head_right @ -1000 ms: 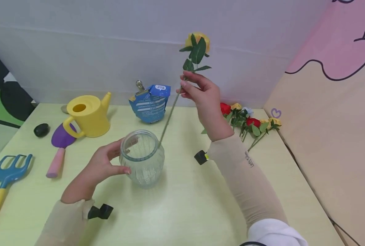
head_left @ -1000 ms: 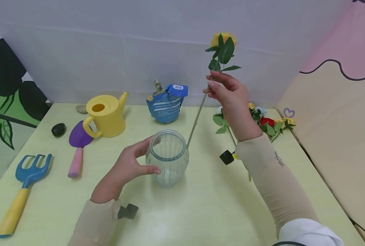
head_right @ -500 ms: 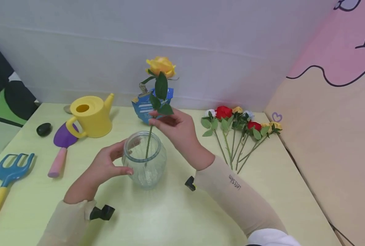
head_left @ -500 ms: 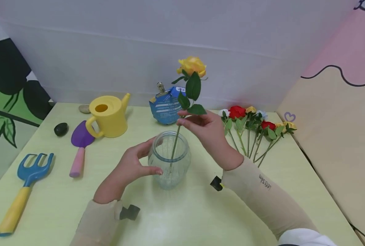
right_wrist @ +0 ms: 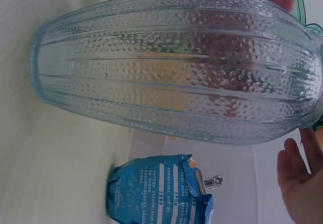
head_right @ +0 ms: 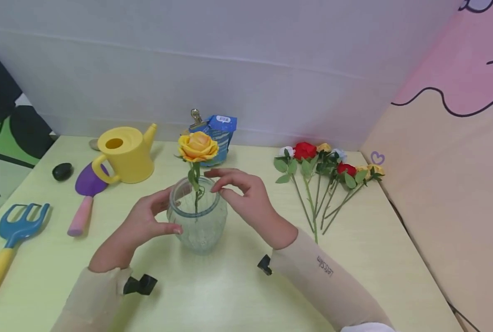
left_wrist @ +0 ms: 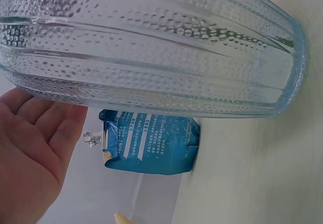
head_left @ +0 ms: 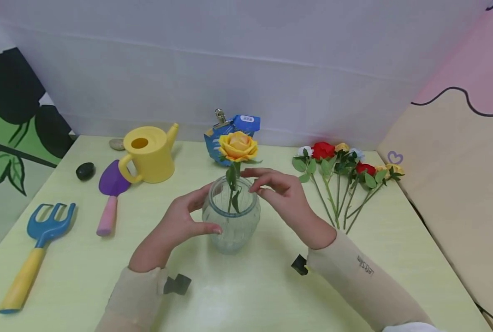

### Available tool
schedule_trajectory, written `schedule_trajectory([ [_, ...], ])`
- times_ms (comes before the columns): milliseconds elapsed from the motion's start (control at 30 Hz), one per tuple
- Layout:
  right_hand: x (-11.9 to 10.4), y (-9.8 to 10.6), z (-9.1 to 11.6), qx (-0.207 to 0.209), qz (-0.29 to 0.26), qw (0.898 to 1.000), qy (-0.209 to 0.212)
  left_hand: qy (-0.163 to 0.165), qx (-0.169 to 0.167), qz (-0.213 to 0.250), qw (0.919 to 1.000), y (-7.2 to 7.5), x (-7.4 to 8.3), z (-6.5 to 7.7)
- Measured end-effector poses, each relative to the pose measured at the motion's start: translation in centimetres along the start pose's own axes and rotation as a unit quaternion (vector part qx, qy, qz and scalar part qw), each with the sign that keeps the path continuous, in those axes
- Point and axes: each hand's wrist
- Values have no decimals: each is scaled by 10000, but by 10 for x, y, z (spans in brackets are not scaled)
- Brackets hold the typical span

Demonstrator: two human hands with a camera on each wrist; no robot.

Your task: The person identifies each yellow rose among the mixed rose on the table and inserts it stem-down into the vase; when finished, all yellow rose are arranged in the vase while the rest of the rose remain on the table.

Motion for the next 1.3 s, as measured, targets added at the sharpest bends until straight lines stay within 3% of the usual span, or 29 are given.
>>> schedule_trajectory([
  [100, -2, 0, -3, 34, -403, 9987, -298, -20, -22, -21, 10000, 0, 0, -1],
  [300, -4, -7, -20, 219, -609, 9946, -807, -231, -40, 57, 9997, -1, -2, -1],
  [500, -5, -13, -35, 3, -778, 9938, -796, -398, -43, 109, 9991, -1, -4, 1],
  [700, -7, -16, -40, 56, -376, 9956, -852, -521, 24, 101, 9986, 0, -3, 1],
  [1000, -5, -12, -41, 70, -437, 9953, -859, -416, 0, 118, 9991, 0, -3, -3],
  [1167, 0, -1, -38, -131, -388, 9960, -799, -310, 0, 96, 9995, 0, -2, -3],
  [1300, 3, 21, -37, -93, -243, 9958, -878, -195, 33, 50, 9998, 0, -2, -1],
])
Point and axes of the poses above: each hand's wrist, its own z-axis away from the middle knuckle, its own y-axis out of the back of the hand, x = y × z, and after that the axes turned 6 degrees about -y, right-handed
